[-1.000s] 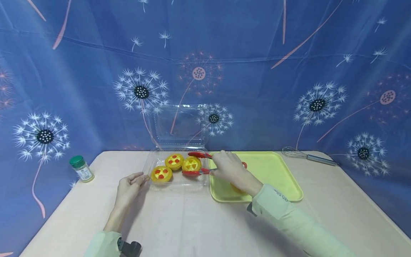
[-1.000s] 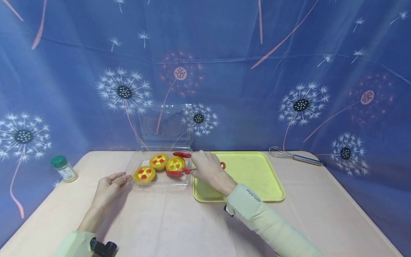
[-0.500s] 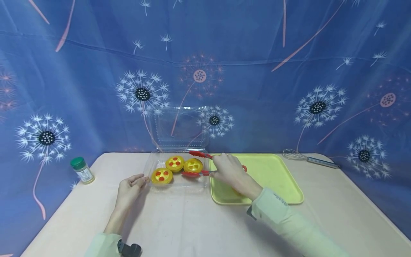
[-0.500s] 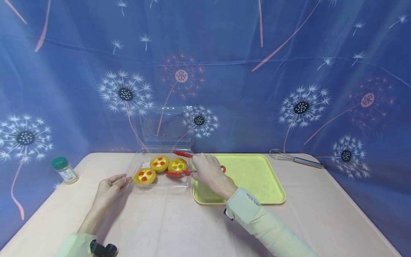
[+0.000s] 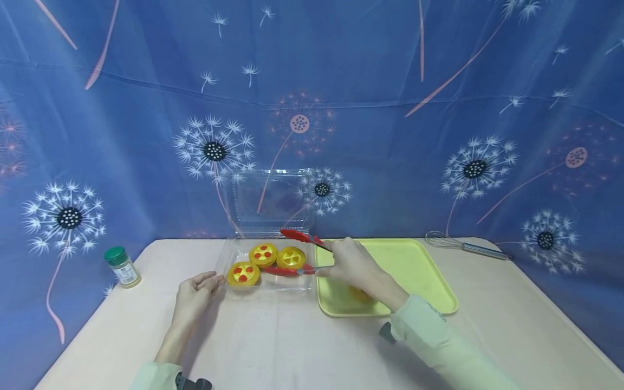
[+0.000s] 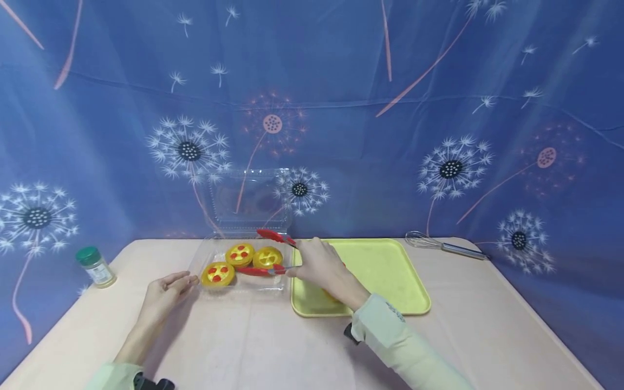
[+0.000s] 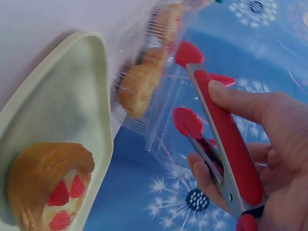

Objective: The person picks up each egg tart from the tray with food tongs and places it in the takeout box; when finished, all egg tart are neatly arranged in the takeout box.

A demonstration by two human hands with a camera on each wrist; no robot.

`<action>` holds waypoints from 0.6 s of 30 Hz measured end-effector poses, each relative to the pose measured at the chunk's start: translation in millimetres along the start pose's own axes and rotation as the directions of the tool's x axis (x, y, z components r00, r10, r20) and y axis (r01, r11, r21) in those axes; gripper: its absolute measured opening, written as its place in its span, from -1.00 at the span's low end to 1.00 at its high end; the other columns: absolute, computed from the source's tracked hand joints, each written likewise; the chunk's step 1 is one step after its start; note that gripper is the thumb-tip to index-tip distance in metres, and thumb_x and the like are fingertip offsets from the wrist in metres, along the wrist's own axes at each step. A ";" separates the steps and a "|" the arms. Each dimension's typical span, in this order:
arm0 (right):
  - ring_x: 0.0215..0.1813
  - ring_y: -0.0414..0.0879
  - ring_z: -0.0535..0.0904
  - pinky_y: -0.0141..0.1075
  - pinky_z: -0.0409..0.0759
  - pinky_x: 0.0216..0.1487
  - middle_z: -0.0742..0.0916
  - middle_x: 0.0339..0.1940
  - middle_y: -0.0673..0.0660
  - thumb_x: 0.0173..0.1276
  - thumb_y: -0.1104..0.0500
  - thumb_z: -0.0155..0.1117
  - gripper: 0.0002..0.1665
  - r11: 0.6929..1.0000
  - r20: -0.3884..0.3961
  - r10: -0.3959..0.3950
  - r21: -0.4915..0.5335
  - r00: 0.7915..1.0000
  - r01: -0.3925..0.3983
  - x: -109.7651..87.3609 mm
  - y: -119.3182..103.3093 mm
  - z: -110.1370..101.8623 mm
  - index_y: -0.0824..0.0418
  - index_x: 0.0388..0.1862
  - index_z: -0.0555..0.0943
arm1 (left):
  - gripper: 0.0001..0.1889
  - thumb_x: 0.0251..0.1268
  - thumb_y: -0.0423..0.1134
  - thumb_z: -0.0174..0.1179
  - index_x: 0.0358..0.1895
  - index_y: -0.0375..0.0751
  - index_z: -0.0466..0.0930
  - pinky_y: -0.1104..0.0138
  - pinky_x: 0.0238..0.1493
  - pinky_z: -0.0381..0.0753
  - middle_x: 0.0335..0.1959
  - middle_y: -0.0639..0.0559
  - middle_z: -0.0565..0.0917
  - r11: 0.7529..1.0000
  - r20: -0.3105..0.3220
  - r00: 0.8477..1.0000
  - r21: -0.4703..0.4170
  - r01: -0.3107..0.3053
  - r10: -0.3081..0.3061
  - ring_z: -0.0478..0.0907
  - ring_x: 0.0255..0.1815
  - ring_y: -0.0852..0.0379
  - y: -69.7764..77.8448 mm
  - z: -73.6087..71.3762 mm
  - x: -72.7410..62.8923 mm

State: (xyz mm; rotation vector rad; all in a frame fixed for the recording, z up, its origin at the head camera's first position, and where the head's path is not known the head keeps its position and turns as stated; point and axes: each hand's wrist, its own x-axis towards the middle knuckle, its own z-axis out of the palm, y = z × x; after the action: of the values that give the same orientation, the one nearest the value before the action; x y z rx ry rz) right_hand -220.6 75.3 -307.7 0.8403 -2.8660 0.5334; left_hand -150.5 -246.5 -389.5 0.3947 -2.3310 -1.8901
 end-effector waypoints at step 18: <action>-0.70 -0.20 0.02 -0.39 0.08 -0.72 0.43 -0.72 -0.07 0.06 -0.16 0.53 -0.14 0.932 0.043 0.206 0.295 0.978 -0.210 -61.3 72.2 -56.8 0.28 0.26 0.55 | -0.52 0.51 -0.36 -0.09 0.32 -0.70 0.19 0.59 -0.02 0.62 0.21 -0.41 0.48 1.000 -0.004 1.000 0.012 0.005 -0.005 0.63 -0.02 0.30 1.2 -0.9 1.4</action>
State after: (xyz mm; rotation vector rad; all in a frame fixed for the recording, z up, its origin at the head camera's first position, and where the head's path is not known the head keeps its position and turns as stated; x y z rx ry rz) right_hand -207.8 183.4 -288.7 0.5735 -2.9460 1.0095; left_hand -151.7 -247.5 -388.2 0.4055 -2.3422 -1.8768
